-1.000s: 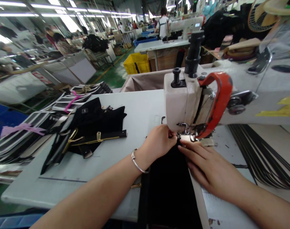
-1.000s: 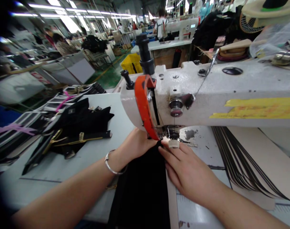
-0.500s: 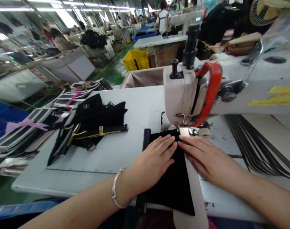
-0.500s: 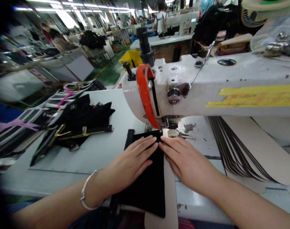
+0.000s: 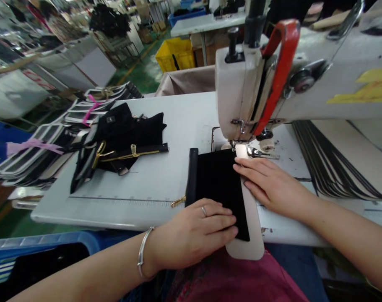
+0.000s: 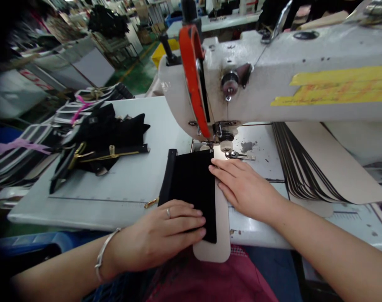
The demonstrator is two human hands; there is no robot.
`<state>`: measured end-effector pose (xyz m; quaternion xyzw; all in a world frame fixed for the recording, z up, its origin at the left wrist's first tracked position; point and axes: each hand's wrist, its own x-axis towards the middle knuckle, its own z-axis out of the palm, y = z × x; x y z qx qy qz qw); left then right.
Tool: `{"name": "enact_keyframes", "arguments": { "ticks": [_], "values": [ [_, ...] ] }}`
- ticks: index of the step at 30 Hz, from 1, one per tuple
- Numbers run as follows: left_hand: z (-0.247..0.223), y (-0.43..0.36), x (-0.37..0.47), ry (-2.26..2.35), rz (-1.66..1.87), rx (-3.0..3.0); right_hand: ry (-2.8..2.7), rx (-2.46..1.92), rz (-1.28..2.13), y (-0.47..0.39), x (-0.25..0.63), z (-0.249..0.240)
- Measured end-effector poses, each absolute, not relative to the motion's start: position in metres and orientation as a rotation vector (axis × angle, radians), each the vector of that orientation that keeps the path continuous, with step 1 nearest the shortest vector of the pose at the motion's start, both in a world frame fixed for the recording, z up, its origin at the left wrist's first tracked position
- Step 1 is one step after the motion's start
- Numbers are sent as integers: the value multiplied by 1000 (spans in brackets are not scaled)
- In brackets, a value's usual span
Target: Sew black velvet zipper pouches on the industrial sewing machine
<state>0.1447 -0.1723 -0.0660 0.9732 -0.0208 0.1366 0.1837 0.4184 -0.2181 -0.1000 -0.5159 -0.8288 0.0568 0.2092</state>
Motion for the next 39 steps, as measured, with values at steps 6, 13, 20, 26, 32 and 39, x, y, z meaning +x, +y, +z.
{"name": "enact_keyframes", "arguments": {
  "ticks": [6, 13, 20, 26, 32, 39],
  "values": [
    [-67, -120, 193, 508, 489, 2834, -2251, -1438, 195, -219, 418, -105],
    [-84, -90, 204, 487, 339, 2857, -2297, -1460, 155, -220, 418, -105],
    [-80, -89, 200, 495, 356, 2793, -2323, -1463, 150, -221, 418, -102],
    [-80, -87, 199, 468, 373, 2768, -2349, -1457, 145, -222, 419, -104],
    [-82, -87, 198, 459, 377, 2766, -2347, -1444, 147, -222, 419, -102],
    [-81, -92, 202, 503, 355, 2827, -2313, -1452, 162, -221, 419, -103]
  ]
}}
